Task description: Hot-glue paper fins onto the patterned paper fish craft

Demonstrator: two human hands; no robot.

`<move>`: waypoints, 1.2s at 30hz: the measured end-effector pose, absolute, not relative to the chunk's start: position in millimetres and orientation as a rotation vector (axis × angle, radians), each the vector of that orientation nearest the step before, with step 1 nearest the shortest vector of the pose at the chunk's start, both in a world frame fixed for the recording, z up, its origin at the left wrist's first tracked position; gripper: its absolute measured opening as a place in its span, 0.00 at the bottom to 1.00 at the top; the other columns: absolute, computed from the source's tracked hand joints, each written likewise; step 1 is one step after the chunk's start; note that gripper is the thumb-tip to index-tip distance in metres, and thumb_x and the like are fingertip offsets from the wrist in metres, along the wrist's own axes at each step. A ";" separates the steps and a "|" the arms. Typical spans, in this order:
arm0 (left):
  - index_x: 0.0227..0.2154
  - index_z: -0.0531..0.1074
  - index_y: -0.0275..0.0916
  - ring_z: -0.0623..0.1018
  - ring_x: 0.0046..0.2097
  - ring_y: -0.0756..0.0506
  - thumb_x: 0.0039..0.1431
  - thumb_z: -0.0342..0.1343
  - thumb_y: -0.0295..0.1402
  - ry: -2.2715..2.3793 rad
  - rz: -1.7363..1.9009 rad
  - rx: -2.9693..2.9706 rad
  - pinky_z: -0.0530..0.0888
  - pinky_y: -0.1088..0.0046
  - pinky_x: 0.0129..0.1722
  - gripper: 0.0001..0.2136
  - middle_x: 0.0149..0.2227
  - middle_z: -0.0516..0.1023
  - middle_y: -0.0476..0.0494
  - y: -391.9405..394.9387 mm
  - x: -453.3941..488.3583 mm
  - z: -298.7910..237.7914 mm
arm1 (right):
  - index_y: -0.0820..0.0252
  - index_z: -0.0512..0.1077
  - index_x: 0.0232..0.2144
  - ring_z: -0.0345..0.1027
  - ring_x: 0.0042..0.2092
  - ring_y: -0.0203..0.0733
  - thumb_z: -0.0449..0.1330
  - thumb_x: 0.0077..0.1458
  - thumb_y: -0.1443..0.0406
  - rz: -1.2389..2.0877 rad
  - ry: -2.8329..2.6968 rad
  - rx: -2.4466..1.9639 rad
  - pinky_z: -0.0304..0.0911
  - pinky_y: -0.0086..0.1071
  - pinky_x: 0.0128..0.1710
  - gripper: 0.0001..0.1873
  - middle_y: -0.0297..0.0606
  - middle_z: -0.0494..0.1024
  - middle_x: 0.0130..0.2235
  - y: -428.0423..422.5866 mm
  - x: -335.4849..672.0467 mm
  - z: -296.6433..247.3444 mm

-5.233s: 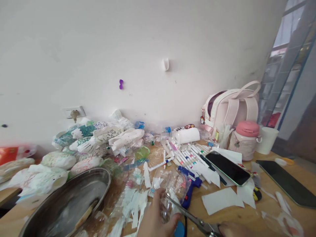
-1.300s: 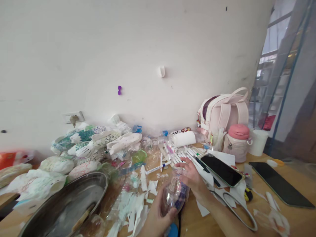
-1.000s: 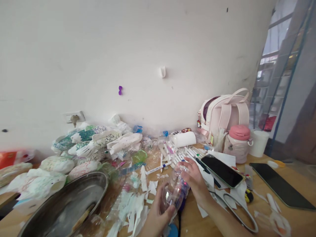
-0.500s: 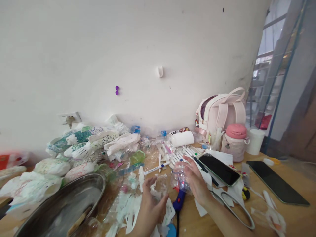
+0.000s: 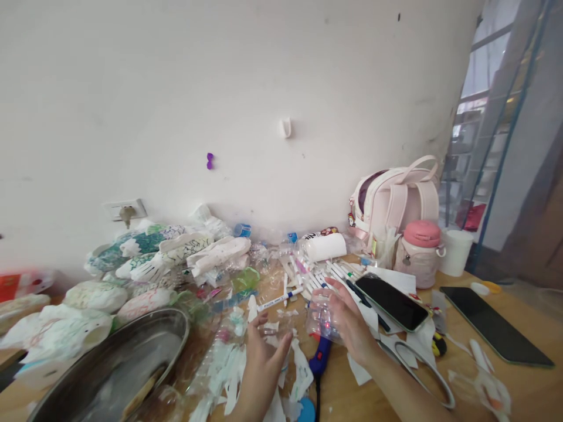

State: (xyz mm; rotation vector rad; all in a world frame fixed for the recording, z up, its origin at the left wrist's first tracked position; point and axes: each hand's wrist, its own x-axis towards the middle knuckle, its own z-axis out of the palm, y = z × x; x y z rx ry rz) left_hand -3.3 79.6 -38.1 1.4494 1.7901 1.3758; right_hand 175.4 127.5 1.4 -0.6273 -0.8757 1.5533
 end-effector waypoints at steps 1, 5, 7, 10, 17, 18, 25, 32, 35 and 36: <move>0.46 0.55 0.40 0.71 0.51 0.38 0.52 0.52 0.48 1.824 1.355 1.458 0.68 0.58 0.50 0.24 0.53 0.65 0.35 80.7 -3.4 -38.5 | 0.53 0.62 0.47 0.70 0.38 0.43 0.66 0.45 0.51 1.560 -0.879 -0.620 0.64 0.36 0.40 0.30 0.36 0.73 0.41 127.2 175.5 1.8; 0.44 0.56 0.41 0.68 0.55 0.35 0.52 0.50 0.48 1.970 1.404 1.467 0.57 0.49 0.56 0.21 0.54 0.65 0.34 85.9 -4.9 -45.4 | 0.53 0.62 0.47 0.70 0.39 0.43 0.66 0.46 0.52 1.568 -0.883 -0.620 0.64 0.35 0.39 0.29 0.35 0.74 0.41 125.4 176.0 4.9; 0.43 0.57 0.43 0.66 0.58 0.35 0.53 0.49 0.46 2.028 1.446 1.475 0.56 0.48 0.57 0.18 0.56 0.65 0.34 87.6 -5.3 -48.0 | 0.54 0.62 0.47 0.70 0.39 0.42 0.66 0.46 0.51 1.571 -0.886 -0.626 0.63 0.35 0.40 0.29 0.35 0.74 0.41 124.7 175.8 6.2; 0.41 0.57 0.43 0.64 0.59 0.34 0.51 0.50 0.43 2.051 1.431 1.524 0.57 0.47 0.55 0.16 0.57 0.64 0.33 88.2 -5.1 -47.2 | 0.54 0.62 0.47 0.70 0.39 0.41 0.66 0.45 0.51 1.576 -0.889 -0.619 0.64 0.34 0.39 0.29 0.35 0.74 0.41 124.0 175.3 6.9; 0.26 0.57 0.43 0.70 0.52 0.35 0.53 0.50 0.42 1.917 1.534 1.657 0.61 0.45 0.51 0.10 0.49 0.71 0.38 85.7 -13.2 -35.5 | 0.53 0.61 0.47 0.68 0.35 0.40 0.65 0.47 0.51 1.630 -0.950 -0.593 0.63 0.31 0.28 0.29 0.36 0.71 0.42 125.9 177.7 6.6; 0.25 0.57 0.43 0.70 0.52 0.36 0.54 0.50 0.42 1.860 1.581 1.678 0.63 0.46 0.51 0.11 0.48 0.71 0.38 85.4 -14.9 -35.2 | 0.52 0.61 0.47 0.68 0.34 0.41 0.64 0.46 0.51 1.665 -0.980 -0.587 0.62 0.31 0.27 0.28 0.36 0.70 0.43 126.6 178.9 7.0; 0.33 0.63 0.42 0.60 0.61 0.40 0.61 0.48 0.35 1.454 1.967 1.738 0.60 0.51 0.58 0.04 0.56 0.60 0.40 82.1 -13.7 -48.0 | 0.56 0.73 0.43 0.70 0.33 0.35 0.68 0.41 0.54 2.000 -1.513 -0.487 0.64 0.29 0.33 0.26 0.42 0.62 0.57 123.3 183.0 4.4; 0.43 0.67 0.43 0.61 0.62 0.37 0.60 0.50 0.41 1.046 2.035 1.694 0.64 0.53 0.57 0.11 0.59 0.60 0.38 75.9 -10.6 -52.9 | 0.61 0.78 0.33 0.68 0.39 0.39 0.69 0.37 0.51 1.973 -1.682 -0.392 0.64 0.29 0.34 0.23 0.42 0.70 0.47 117.7 183.2 8.9; 0.43 0.67 0.47 0.62 0.61 0.37 0.62 0.48 0.41 0.985 1.930 1.789 0.65 0.50 0.56 0.09 0.61 0.57 0.43 72.9 -8.6 -46.1 | 0.63 0.77 0.27 0.67 0.29 0.33 0.70 0.36 0.53 2.057 -1.633 -0.431 0.63 0.26 0.30 0.20 0.36 0.73 0.33 118.7 183.4 9.5; 0.44 0.66 0.49 0.62 0.61 0.38 0.62 0.47 0.41 0.977 1.919 1.799 0.65 0.50 0.56 0.10 0.62 0.56 0.44 72.9 -7.8 -44.1 | 0.64 0.76 0.24 0.67 0.28 0.32 0.70 0.36 0.53 2.053 -1.594 -0.431 0.62 0.25 0.29 0.19 0.34 0.72 0.30 119.5 183.1 8.2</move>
